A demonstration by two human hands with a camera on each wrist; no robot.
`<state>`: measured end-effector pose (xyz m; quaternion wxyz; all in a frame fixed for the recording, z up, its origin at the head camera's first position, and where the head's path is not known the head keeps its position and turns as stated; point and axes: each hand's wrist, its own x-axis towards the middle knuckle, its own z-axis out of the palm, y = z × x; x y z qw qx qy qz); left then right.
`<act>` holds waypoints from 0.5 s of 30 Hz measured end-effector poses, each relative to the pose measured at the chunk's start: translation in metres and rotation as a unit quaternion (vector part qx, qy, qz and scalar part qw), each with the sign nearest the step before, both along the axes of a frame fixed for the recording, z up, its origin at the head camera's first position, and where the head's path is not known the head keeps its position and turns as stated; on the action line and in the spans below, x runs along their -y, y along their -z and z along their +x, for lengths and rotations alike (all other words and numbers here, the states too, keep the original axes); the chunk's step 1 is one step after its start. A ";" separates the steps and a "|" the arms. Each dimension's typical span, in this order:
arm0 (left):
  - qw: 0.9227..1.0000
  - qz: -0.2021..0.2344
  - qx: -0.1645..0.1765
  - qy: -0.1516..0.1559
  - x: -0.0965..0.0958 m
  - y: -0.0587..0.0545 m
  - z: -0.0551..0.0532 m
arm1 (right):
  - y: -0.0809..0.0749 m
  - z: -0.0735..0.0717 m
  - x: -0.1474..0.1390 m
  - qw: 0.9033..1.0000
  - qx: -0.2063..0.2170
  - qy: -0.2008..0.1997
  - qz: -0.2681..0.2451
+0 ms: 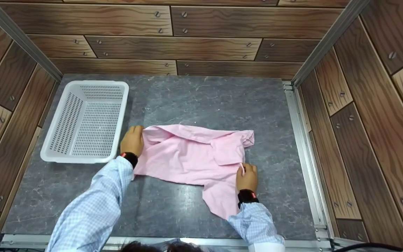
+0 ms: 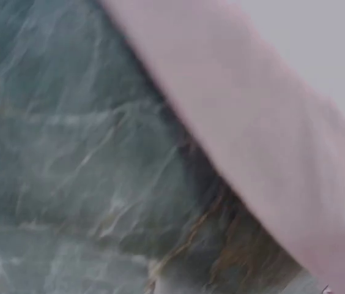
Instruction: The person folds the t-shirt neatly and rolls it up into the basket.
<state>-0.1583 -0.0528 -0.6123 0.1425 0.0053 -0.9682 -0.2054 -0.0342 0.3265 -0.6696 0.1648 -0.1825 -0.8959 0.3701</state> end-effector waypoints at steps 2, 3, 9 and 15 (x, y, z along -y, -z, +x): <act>1.000 -0.015 -0.002 -0.001 0.003 -0.005 -0.006 | -0.001 0.001 -0.004 1.000 0.019 0.004 -0.002; 1.000 -0.023 0.000 -0.002 0.005 -0.007 -0.009 | -0.001 0.002 -0.006 1.000 0.027 0.006 0.002; 0.998 -0.050 0.029 0.001 0.008 -0.018 -0.022 | -0.003 0.002 -0.014 0.999 0.027 0.010 0.015; 0.998 -0.056 0.022 -0.006 0.009 -0.024 -0.033 | -0.005 -0.001 -0.023 0.999 0.014 -0.001 0.032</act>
